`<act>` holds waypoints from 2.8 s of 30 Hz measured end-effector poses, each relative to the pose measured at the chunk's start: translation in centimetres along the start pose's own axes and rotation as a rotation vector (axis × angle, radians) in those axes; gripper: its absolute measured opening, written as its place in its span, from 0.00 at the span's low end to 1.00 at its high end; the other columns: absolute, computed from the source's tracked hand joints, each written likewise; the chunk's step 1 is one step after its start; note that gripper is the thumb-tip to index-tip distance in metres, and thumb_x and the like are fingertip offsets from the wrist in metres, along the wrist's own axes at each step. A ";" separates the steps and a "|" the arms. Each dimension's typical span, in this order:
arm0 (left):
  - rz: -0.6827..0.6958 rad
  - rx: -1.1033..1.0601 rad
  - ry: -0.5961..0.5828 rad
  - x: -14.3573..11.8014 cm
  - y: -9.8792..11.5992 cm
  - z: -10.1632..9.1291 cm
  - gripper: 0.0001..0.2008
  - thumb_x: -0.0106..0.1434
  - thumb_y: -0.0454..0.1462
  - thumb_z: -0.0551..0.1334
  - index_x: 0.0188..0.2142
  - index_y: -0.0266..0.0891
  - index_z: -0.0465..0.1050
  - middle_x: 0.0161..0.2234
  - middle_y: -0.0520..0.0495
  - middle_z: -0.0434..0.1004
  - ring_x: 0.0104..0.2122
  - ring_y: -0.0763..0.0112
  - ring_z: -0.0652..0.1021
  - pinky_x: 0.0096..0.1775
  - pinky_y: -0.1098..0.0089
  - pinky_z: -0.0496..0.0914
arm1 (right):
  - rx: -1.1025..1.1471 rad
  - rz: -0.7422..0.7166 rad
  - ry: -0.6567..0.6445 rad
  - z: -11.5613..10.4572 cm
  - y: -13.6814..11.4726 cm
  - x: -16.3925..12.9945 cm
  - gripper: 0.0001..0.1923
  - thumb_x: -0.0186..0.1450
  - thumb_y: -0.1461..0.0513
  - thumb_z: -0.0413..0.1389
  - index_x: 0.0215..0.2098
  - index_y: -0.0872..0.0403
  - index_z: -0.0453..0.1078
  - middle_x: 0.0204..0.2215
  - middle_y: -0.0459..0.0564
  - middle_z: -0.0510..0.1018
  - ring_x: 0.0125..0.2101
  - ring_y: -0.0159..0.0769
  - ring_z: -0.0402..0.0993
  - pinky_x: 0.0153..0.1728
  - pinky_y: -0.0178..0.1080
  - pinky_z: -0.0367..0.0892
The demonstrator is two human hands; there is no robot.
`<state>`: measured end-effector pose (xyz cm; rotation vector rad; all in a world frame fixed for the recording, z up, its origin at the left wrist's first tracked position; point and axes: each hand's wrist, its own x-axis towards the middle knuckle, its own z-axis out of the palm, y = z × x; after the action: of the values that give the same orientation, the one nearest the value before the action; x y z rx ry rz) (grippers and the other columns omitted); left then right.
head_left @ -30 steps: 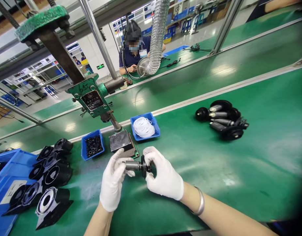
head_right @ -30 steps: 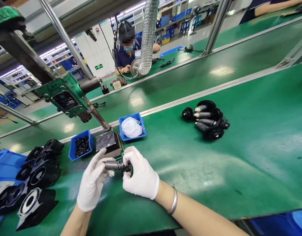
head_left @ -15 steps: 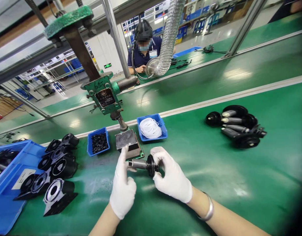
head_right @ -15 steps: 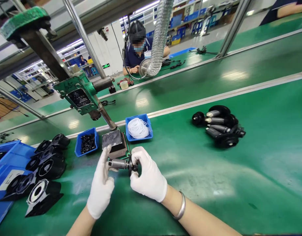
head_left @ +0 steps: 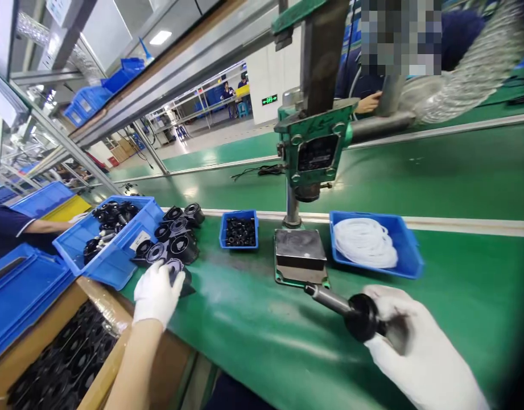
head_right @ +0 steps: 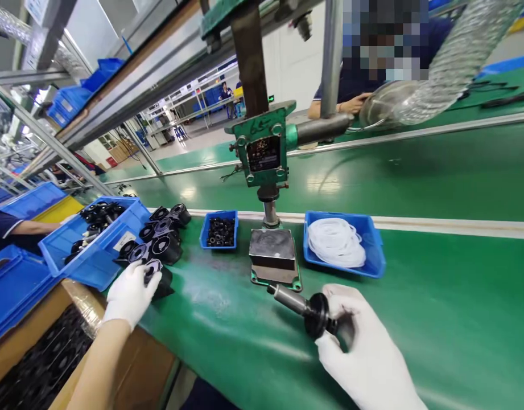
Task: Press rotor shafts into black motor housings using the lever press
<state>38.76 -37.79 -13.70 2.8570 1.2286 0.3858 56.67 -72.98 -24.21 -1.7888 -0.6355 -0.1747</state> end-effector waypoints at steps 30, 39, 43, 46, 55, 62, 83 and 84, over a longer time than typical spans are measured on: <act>0.480 -0.821 -0.206 -2.0 9.4 5.1 0.37 0.48 0.39 0.72 0.56 0.40 0.61 0.54 0.37 0.70 0.54 0.49 0.72 0.58 0.51 0.64 | 0.263 0.131 0.068 -0.2 -2.4 1.5 0.14 0.53 0.60 0.62 0.33 0.50 0.61 0.35 0.48 0.70 0.36 0.36 0.70 0.39 0.38 0.69; 0.738 -0.386 -0.452 -0.3 6.3 4.4 0.41 0.49 0.40 0.72 0.62 0.45 0.60 0.60 0.39 0.64 0.57 0.48 0.70 0.58 0.53 0.65 | 0.369 0.124 0.091 0.0 -3.2 1.3 0.14 0.55 0.63 0.61 0.34 0.50 0.59 0.35 0.46 0.66 0.34 0.35 0.66 0.37 0.38 0.68; 0.659 -0.634 -0.395 -0.4 4.9 5.4 0.33 0.52 0.46 0.71 0.55 0.41 0.64 0.55 0.39 0.68 0.54 0.52 0.72 0.57 0.55 0.67 | 0.468 0.176 0.076 0.0 -3.5 1.3 0.15 0.54 0.64 0.61 0.34 0.50 0.58 0.35 0.45 0.64 0.31 0.33 0.64 0.28 0.35 0.68; 0.726 -0.620 -0.265 -0.2 5.1 3.9 0.26 0.57 0.46 0.68 0.52 0.43 0.66 0.52 0.41 0.69 0.52 0.54 0.73 0.54 0.56 0.68 | 0.500 0.192 0.050 0.2 -3.4 1.4 0.15 0.55 0.63 0.61 0.34 0.50 0.57 0.34 0.45 0.63 0.30 0.33 0.64 0.26 0.35 0.69; 1.006 0.042 -0.415 -1.7 11.0 1.6 0.11 0.62 0.41 0.60 0.44 0.45 0.74 0.49 0.43 0.72 0.50 0.52 0.72 0.46 0.55 0.70 | 0.714 0.227 -0.016 0.4 -3.1 1.2 0.17 0.53 0.63 0.61 0.34 0.50 0.57 0.34 0.43 0.62 0.26 0.29 0.64 0.17 0.30 0.68; 0.905 -0.160 -0.407 -1.4 9.9 2.4 0.13 0.67 0.44 0.54 0.37 0.43 0.75 0.40 0.45 0.75 0.40 0.57 0.76 0.43 0.57 0.72 | 0.739 0.206 0.002 0.1 -3.3 1.3 0.18 0.52 0.59 0.60 0.34 0.50 0.55 0.34 0.41 0.62 0.20 0.25 0.63 0.13 0.30 0.62; 0.725 -1.572 -0.027 -6.2 9.6 2.3 0.12 0.69 0.39 0.54 0.44 0.37 0.74 0.46 0.39 0.74 0.46 0.53 0.77 0.47 0.53 0.72 | 0.251 -0.052 -0.103 1.6 -11.3 -2.9 0.17 0.46 0.72 0.47 0.31 0.50 0.51 0.32 0.45 0.59 0.31 0.35 0.56 0.32 0.37 0.56; 0.750 -1.544 -0.018 -6.2 9.5 2.2 0.12 0.69 0.39 0.55 0.44 0.36 0.74 0.46 0.39 0.74 0.46 0.53 0.76 0.47 0.53 0.72 | 0.228 -0.061 -0.101 1.5 -11.4 -2.8 0.17 0.45 0.72 0.47 0.31 0.50 0.51 0.32 0.45 0.59 0.31 0.35 0.56 0.32 0.37 0.56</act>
<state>41.93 -48.55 -16.24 1.6883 -0.3005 0.7964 48.25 -70.48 -16.26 -1.5667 -0.7525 -0.0507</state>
